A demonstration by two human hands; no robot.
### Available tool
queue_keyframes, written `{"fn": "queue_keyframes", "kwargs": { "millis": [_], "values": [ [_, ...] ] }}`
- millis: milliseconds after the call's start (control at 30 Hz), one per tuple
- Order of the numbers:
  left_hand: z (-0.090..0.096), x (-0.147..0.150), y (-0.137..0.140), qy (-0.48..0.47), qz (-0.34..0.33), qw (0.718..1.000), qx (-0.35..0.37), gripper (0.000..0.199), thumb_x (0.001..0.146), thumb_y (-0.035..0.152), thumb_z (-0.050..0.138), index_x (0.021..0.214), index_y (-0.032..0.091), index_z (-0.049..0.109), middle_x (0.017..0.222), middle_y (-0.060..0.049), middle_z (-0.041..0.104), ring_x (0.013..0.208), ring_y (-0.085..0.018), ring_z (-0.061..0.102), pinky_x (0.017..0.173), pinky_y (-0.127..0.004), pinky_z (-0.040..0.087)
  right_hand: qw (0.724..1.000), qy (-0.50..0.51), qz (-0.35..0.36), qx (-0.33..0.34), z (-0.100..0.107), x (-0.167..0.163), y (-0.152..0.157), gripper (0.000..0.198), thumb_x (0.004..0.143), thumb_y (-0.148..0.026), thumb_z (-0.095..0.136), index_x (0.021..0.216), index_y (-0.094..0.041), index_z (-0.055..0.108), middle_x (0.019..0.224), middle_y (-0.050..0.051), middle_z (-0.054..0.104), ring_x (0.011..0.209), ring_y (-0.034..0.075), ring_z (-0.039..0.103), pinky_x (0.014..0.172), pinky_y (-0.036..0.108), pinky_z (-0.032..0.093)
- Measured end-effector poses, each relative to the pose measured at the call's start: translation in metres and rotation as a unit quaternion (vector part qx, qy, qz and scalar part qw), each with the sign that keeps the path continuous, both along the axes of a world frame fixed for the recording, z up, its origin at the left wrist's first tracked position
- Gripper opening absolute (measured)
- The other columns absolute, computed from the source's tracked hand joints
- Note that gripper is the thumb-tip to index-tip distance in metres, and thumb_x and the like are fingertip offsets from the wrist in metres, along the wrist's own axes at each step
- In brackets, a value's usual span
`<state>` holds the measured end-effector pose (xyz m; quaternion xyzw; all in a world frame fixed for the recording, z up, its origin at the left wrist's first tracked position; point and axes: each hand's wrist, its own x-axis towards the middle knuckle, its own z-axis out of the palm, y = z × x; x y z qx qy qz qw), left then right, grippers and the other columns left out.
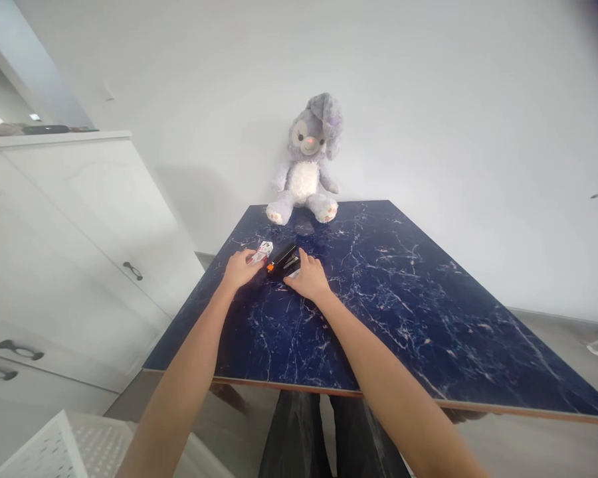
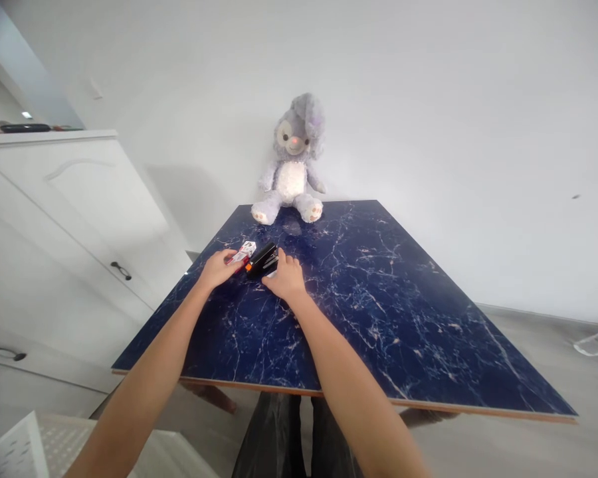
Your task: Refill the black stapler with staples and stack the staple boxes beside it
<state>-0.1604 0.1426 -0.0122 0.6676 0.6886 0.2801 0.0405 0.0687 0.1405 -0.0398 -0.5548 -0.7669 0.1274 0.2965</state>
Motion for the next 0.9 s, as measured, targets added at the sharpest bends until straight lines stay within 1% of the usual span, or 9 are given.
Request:
{"fn": "queue_keyframes", "kwargs": {
  "millis": [67, 167, 333, 433, 500, 600, 667, 800, 900],
  "values": [
    [-0.001, 0.000, -0.001, -0.001, 0.008, 1.000, -0.009, 0.040, 0.076, 0.039, 0.071, 0.114, 0.024, 0.070, 0.105, -0.008, 0.075, 0.099, -0.028, 0.068, 0.085, -0.035, 0.050, 1.000, -0.002, -0.017, 0.003, 0.000, 0.002, -0.001, 0.094, 0.073, -0.046, 0.069, 0.150, -0.005, 0.034, 0.132, 0.021, 0.058, 0.123, 0.033, 0.052, 0.109, 0.043, 0.035],
    [-0.002, -0.001, -0.001, -0.055, 0.042, 0.997, 0.028, 0.038, 0.080, 0.040, 0.069, 0.115, 0.026, 0.068, 0.107, -0.006, 0.075, 0.096, -0.026, 0.070, 0.084, -0.034, 0.051, 0.999, 0.013, -0.030, 0.011, 0.002, 0.003, -0.002, 0.089, 0.073, -0.045, 0.070, 0.147, -0.007, 0.039, 0.126, 0.018, 0.061, 0.118, 0.032, 0.054, 0.107, 0.042, 0.037],
    [-0.001, -0.004, -0.001, -0.076, 0.068, 0.993, 0.065, 0.043, 0.079, 0.038, 0.070, 0.119, 0.025, 0.065, 0.110, -0.007, 0.074, 0.099, -0.026, 0.069, 0.087, -0.035, 0.051, 0.991, 0.105, -0.060, 0.055, 0.010, 0.006, -0.004, 0.074, 0.080, -0.044, 0.066, 0.144, -0.015, 0.043, 0.126, 0.013, 0.060, 0.116, 0.029, 0.055, 0.103, 0.041, 0.042],
    [0.000, -0.005, 0.000, -0.075, 0.085, 0.990, 0.083, 0.038, 0.081, 0.036, 0.067, 0.117, 0.025, 0.065, 0.109, -0.006, 0.073, 0.100, -0.026, 0.068, 0.088, -0.036, 0.050, 0.984, 0.147, -0.048, 0.091, 0.021, 0.006, -0.009, 0.065, 0.084, -0.043, 0.064, 0.140, -0.018, 0.045, 0.129, 0.013, 0.058, 0.119, 0.027, 0.054, 0.102, 0.039, 0.043],
    [0.001, -0.006, 0.000, -0.082, 0.113, 0.986, 0.091, 0.041, 0.082, 0.035, 0.065, 0.121, 0.024, 0.063, 0.110, -0.008, 0.072, 0.102, -0.027, 0.067, 0.090, -0.038, 0.050, 0.982, 0.150, -0.025, 0.113, 0.029, 0.000, -0.013, 0.056, 0.085, -0.042, 0.064, 0.134, -0.019, 0.049, 0.129, 0.013, 0.057, 0.119, 0.026, 0.054, 0.101, 0.038, 0.043],
    [0.001, -0.006, 0.002, -0.109, 0.161, 0.976, 0.097, 0.058, 0.081, 0.035, 0.065, 0.135, 0.018, 0.052, 0.116, -0.014, 0.068, 0.110, -0.032, 0.064, 0.095, -0.042, 0.048, 0.983, 0.110, 0.029, 0.144, 0.040, -0.022, -0.014, 0.041, 0.087, -0.041, 0.063, 0.121, -0.020, 0.055, 0.127, 0.012, 0.057, 0.116, 0.026, 0.055, 0.100, 0.036, 0.043],
    [-0.002, -0.007, 0.003, -0.129, 0.180, 0.969, 0.110, 0.065, 0.082, 0.036, 0.063, 0.141, 0.014, 0.045, 0.116, -0.015, 0.067, 0.113, -0.033, 0.063, 0.098, -0.044, 0.047, 0.985, 0.049, 0.060, 0.154, 0.045, -0.045, -0.012, 0.031, 0.088, -0.038, 0.061, 0.113, -0.020, 0.060, 0.125, 0.012, 0.058, 0.113, 0.026, 0.055, 0.101, 0.037, 0.041],
    [-0.009, -0.010, 0.006, -0.128, 0.177, 0.965, 0.144, 0.060, 0.085, 0.038, 0.060, 0.138, 0.013, 0.047, 0.113, -0.014, 0.068, 0.112, -0.032, 0.063, 0.100, -0.043, 0.046, 0.983, -0.079, 0.085, 0.143, 0.052, -0.086, -0.001, 0.019, 0.088, -0.027, 0.058, 0.103, -0.018, 0.066, 0.118, 0.014, 0.061, 0.105, 0.029, 0.058, 0.102, 0.044, 0.035],
    [-0.013, -0.012, 0.007, -0.098, 0.160, 0.969, 0.159, 0.054, 0.084, 0.034, 0.060, 0.134, 0.015, 0.052, 0.116, -0.013, 0.067, 0.113, -0.029, 0.062, 0.100, -0.041, 0.046, 0.981, -0.096, 0.091, 0.140, 0.056, -0.094, 0.010, 0.019, 0.087, -0.027, 0.059, 0.100, -0.016, 0.068, 0.114, 0.015, 0.062, 0.102, 0.029, 0.058, 0.101, 0.045, 0.035]
  ]
}}
